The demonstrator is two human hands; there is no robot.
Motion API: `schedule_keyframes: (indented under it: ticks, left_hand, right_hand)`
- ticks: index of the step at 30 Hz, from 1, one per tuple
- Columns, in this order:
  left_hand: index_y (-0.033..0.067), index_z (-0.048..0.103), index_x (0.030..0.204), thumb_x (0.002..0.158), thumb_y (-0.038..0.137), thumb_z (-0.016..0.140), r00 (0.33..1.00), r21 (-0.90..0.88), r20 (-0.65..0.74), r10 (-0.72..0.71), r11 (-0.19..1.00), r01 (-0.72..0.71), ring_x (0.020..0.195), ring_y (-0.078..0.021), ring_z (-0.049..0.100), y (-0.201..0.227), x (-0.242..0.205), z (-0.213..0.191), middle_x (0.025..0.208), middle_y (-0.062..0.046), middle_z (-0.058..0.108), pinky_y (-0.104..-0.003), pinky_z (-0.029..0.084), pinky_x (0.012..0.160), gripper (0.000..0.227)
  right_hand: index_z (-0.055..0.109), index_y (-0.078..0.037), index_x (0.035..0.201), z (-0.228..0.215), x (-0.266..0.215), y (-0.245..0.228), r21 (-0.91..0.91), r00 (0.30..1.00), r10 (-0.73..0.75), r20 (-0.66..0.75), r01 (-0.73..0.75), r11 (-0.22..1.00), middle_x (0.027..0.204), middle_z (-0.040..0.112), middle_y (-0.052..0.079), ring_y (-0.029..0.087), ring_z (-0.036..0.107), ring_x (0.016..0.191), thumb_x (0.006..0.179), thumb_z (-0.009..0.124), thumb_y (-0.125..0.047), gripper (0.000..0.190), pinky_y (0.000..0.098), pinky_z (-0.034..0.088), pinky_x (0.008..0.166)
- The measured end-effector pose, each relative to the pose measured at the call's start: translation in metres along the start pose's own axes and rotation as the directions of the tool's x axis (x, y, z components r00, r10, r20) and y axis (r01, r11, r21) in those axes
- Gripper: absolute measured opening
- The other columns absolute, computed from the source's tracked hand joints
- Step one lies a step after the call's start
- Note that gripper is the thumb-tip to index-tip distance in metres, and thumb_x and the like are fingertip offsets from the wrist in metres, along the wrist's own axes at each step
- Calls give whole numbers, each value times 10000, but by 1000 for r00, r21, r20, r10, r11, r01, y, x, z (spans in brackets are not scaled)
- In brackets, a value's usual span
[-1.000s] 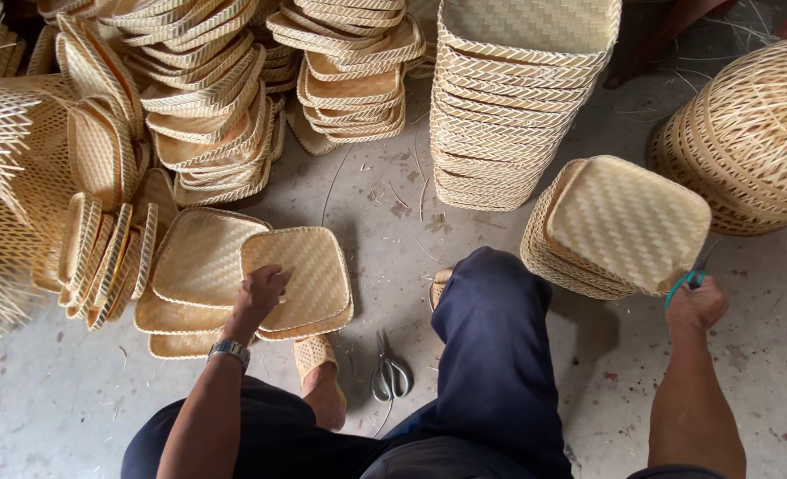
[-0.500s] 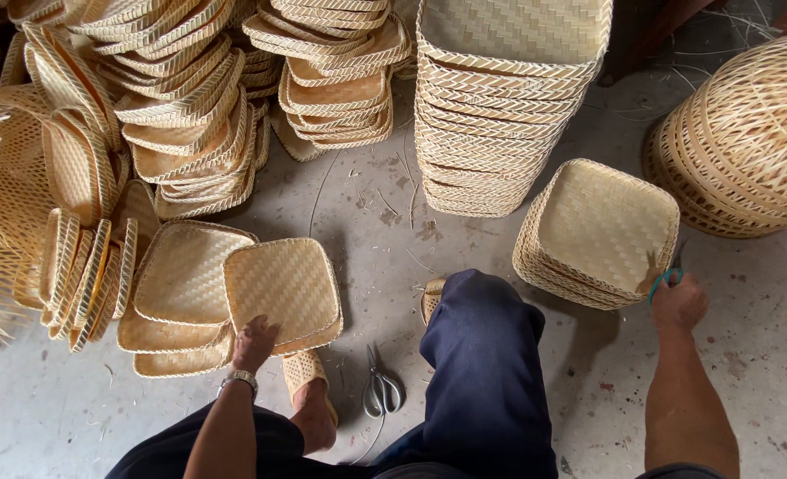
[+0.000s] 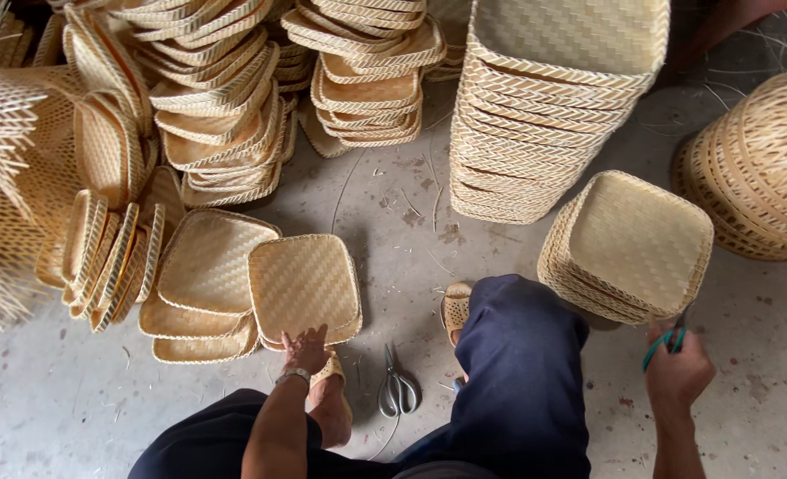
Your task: The person trims the edges of woven bamboo trays using scissors, handling them one at a time from a stack on the floor.
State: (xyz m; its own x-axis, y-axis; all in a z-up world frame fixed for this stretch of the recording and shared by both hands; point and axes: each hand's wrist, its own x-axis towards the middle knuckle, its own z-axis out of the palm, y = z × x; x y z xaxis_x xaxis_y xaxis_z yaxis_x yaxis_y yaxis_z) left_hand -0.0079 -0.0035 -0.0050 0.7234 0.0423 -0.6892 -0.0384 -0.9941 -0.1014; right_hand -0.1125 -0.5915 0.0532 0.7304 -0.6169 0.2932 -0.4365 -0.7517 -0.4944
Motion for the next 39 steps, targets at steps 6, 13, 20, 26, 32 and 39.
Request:
schedule_keyframes:
  ticks: [6, 13, 20, 26, 32, 39]
  left_hand:
    - [173, 640, 1147, 948, 149, 644, 973, 80, -139, 184, 981, -174, 1220, -252, 641, 1, 1, 26, 1220, -61, 698, -505, 440, 1065, 201]
    - [162, 685, 1053, 897, 189, 707, 924, 169, -319, 212, 972, -165, 1080, -254, 682, -3, -3, 43, 1067, -66, 713, -435, 480, 963, 160]
    - [152, 725, 1067, 811, 169, 762, 927, 254, -56, 371, 903, -346, 1095, -278, 683, 13, -7, 37, 1104, -91, 721, -428, 518, 965, 259]
    - [129, 705, 1023, 884, 76, 591, 864, 80, -314, 393, 918, -388, 983, -337, 667, 23, 14, 17, 1102, -164, 668, -471, 567, 808, 187]
    - [52, 565, 1032, 1000, 115, 519, 597, -139, -744, 299, 805, -577, 785, -359, 638, 0, -11, -53, 908, -200, 608, -507, 529, 706, 85]
    - [20, 611, 1028, 913, 110, 558, 357, 334, -799, 485, 850, -407, 891, -292, 577, 39, -140, -143, 888, -130, 558, -431, 490, 818, 156]
  right_hand:
    - [727, 38, 1032, 0, -22, -25, 244, 1000, 7, 0, -7, 970, 722, 660, 70, 87, 608, 656, 1085, 768, -197, 245, 276, 493, 606]
    - [708, 76, 1164, -29, 28, -101, 523, 985, -153, -76, 170, 835, 893, 718, 95, 93, 689, 743, 1077, 753, -118, 217, 234, 527, 588]
    - [705, 37, 1101, -78, 45, -260, 628, 824, -555, 113, 374, 683, 851, 736, 128, 149, 727, 732, 955, 787, -185, 278, 261, 575, 571]
    - [610, -9, 725, -24, 42, -387, 553, 232, -895, 381, 718, 422, 692, 702, 135, 301, 667, 609, 784, 875, -407, 482, 407, 507, 573]
    - [676, -37, 832, 45, 38, -401, 402, 386, -801, 458, 714, 573, 680, 688, 110, 243, 653, 564, 872, 766, -420, 395, 400, 500, 543]
    - [649, -12, 809, 29, 66, -389, 507, 654, -677, 337, 480, 716, 642, 637, 88, 184, 588, 516, 933, 727, -562, 569, 359, 456, 479]
